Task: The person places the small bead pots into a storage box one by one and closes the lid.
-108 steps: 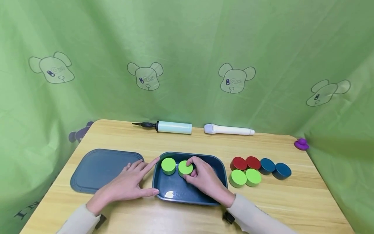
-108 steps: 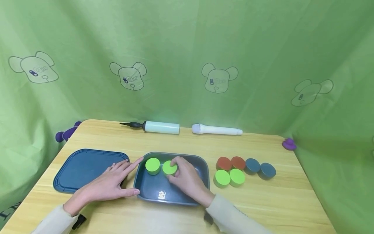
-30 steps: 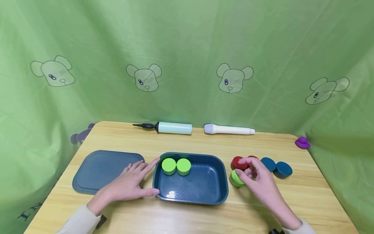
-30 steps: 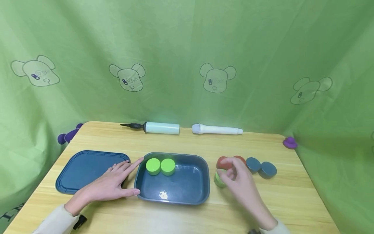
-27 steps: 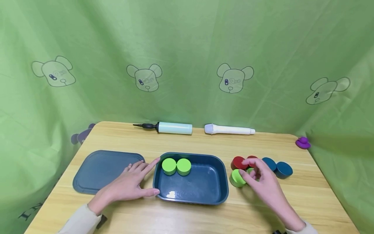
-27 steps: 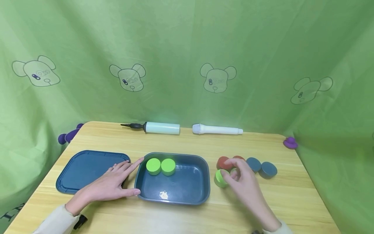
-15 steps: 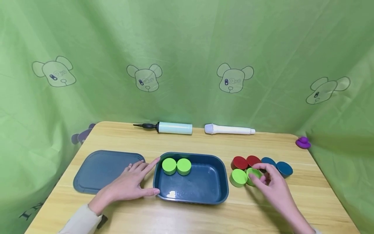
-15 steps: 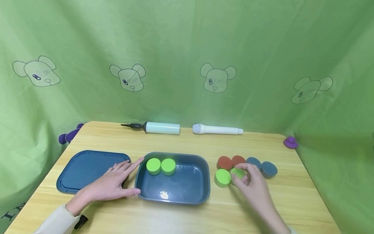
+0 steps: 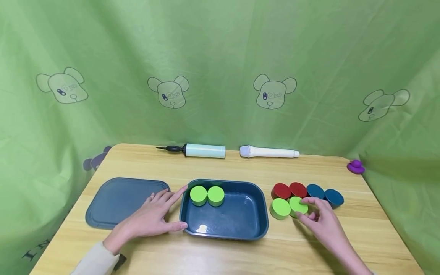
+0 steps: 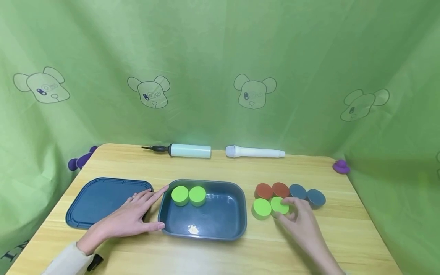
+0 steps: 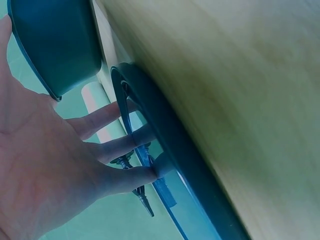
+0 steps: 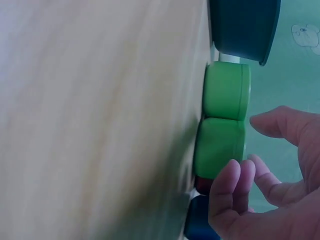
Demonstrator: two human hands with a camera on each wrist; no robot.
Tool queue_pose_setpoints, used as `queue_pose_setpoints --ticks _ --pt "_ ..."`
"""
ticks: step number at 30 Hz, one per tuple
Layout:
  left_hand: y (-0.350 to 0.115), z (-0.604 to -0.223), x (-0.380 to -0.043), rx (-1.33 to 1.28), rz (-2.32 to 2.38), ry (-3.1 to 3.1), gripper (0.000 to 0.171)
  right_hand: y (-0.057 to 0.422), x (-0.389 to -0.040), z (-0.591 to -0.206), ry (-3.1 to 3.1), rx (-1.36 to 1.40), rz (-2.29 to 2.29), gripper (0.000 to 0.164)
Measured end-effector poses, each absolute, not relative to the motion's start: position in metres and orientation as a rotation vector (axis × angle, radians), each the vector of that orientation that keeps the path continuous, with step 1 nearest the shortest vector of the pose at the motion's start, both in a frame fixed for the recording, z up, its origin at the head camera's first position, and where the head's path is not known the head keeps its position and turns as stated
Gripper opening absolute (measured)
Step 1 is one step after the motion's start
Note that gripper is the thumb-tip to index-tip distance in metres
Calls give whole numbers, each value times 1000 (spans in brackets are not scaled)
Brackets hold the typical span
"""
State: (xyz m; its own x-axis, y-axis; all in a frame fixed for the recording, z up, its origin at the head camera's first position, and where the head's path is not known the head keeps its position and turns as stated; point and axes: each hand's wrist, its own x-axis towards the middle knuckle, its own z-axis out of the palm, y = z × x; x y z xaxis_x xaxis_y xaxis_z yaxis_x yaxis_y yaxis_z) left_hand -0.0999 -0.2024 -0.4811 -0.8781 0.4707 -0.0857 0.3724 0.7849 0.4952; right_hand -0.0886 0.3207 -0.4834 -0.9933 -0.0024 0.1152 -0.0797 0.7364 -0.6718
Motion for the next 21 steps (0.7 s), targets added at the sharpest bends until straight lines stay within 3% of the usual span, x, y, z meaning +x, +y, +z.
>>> queue_pose_setpoints --ticks 21 --pt "-203 -483 -101 670 713 2779 103 324 -98 -490 -2956 -113 1112 52"
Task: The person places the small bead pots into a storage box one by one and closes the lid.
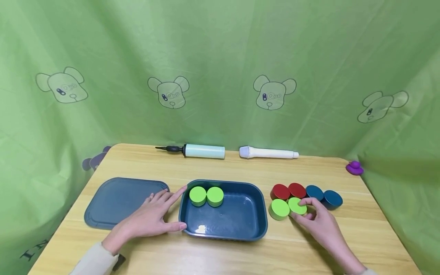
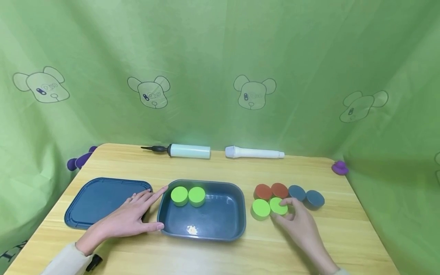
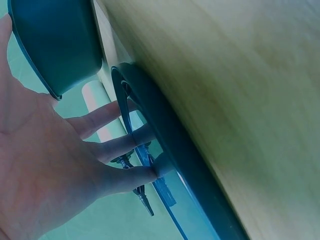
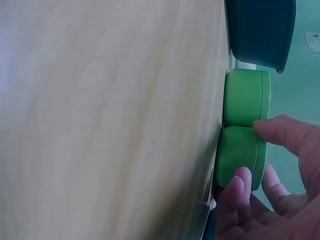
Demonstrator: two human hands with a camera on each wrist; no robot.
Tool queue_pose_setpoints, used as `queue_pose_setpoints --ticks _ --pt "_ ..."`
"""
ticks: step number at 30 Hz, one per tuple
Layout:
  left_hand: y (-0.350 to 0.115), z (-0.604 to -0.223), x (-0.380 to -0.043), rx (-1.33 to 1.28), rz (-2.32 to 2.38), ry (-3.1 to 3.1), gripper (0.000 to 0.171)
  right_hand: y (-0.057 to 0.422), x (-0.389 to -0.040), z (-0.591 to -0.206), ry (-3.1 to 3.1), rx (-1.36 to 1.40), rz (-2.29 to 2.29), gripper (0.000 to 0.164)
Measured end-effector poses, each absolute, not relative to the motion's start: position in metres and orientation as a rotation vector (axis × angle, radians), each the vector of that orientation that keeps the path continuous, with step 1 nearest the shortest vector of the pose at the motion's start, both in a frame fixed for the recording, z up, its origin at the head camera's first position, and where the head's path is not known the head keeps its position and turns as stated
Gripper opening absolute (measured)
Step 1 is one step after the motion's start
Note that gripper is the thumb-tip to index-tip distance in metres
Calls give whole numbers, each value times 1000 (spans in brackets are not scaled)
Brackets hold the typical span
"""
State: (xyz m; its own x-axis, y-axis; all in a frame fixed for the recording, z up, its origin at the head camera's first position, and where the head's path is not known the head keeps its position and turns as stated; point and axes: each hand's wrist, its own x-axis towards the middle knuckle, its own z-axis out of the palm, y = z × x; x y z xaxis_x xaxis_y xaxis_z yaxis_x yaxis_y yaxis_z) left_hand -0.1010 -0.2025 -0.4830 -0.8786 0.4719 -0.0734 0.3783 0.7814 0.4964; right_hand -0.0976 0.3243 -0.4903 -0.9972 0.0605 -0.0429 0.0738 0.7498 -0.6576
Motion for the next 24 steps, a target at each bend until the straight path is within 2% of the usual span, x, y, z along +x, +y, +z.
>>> queue_pose_setpoints --ticks 15,24 --pt "-202 -485 -100 680 718 2777 104 333 -89 -482 2919 160 -1079 58" --pt "-203 -486 -100 666 717 2784 103 331 -86 -478 2937 167 -1129 55"
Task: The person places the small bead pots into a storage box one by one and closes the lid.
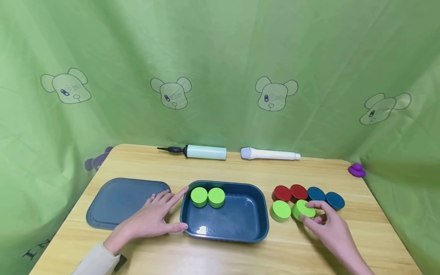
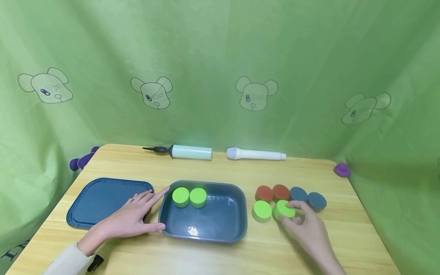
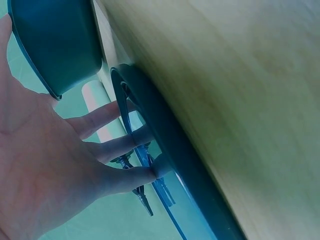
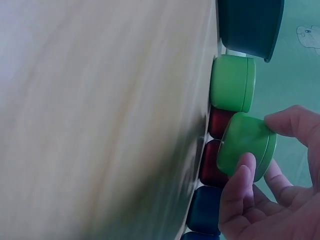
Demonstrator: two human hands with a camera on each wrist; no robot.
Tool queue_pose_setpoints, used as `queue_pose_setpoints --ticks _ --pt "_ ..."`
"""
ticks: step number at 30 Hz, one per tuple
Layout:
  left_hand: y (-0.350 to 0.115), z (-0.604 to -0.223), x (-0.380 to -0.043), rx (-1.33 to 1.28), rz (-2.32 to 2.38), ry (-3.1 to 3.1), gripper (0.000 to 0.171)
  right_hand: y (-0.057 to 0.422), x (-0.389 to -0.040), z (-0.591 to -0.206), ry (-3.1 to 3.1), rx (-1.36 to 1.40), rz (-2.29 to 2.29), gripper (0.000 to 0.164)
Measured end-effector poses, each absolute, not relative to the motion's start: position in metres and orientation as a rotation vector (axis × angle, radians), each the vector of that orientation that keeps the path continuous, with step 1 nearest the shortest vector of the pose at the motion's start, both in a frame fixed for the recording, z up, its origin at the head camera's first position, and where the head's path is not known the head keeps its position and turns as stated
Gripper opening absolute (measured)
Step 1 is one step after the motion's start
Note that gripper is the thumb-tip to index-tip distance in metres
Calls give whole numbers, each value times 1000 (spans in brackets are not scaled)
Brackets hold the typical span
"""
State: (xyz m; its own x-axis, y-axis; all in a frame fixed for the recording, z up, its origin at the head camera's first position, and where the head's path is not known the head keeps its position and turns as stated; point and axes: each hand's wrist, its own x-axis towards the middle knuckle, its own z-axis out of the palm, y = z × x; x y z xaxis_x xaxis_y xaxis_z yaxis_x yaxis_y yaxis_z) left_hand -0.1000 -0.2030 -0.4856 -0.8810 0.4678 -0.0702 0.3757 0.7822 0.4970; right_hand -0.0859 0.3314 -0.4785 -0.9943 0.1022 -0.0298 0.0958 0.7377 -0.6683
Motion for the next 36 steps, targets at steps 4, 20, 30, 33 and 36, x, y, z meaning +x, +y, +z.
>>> queue_pose_setpoints --ticks 4,20,30,33,36 --pt "-203 -485 -100 669 721 2787 103 327 -80 -476 -2801 -124 1143 50" --pt "-203 -486 -99 669 715 2796 103 307 -70 -469 -2498 46 1410 44" --pt "-201 -485 -99 665 716 2787 104 285 -73 -462 -2423 172 1520 43" --pt "-202 -485 -99 664 714 2790 104 277 -77 -459 -2383 238 1589 43" --pt "-202 -485 -99 666 715 2793 104 268 -80 -458 -2357 294 1628 44"
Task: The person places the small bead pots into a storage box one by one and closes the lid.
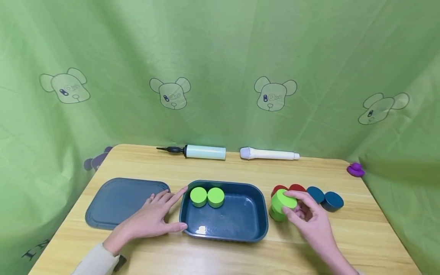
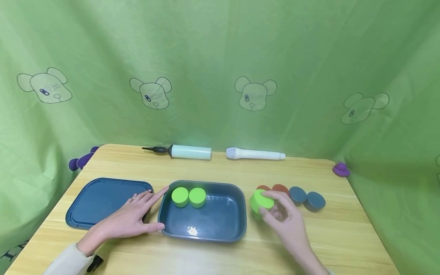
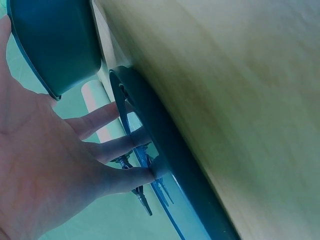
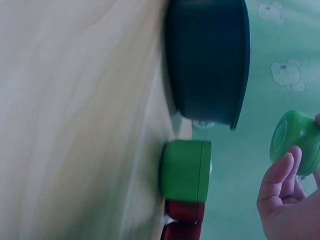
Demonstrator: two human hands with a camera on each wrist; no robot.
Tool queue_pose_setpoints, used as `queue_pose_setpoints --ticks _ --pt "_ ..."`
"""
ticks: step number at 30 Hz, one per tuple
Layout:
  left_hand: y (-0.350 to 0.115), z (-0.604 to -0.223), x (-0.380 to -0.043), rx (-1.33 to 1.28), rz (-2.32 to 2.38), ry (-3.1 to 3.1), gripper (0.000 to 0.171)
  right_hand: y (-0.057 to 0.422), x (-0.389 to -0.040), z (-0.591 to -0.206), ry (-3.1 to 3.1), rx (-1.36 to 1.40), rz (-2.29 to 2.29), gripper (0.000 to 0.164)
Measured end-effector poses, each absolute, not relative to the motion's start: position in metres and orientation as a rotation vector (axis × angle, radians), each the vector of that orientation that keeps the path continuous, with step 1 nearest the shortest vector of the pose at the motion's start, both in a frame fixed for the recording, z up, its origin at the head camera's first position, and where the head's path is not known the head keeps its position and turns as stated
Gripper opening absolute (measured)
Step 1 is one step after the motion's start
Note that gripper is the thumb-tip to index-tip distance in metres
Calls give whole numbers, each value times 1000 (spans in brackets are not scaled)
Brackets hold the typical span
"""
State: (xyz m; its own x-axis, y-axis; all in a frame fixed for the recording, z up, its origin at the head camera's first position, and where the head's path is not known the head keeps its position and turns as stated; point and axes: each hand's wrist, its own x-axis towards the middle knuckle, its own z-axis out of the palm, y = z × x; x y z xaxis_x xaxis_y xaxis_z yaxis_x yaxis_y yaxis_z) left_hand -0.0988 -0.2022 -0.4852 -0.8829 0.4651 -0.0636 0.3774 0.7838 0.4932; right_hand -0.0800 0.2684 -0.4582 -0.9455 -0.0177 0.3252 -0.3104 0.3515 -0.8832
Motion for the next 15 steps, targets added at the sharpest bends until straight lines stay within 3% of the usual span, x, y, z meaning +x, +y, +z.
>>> queue_pose_setpoints --ticks 15 --pt "-203 -484 -98 662 726 2791 104 227 -93 -461 -2416 319 1696 39"
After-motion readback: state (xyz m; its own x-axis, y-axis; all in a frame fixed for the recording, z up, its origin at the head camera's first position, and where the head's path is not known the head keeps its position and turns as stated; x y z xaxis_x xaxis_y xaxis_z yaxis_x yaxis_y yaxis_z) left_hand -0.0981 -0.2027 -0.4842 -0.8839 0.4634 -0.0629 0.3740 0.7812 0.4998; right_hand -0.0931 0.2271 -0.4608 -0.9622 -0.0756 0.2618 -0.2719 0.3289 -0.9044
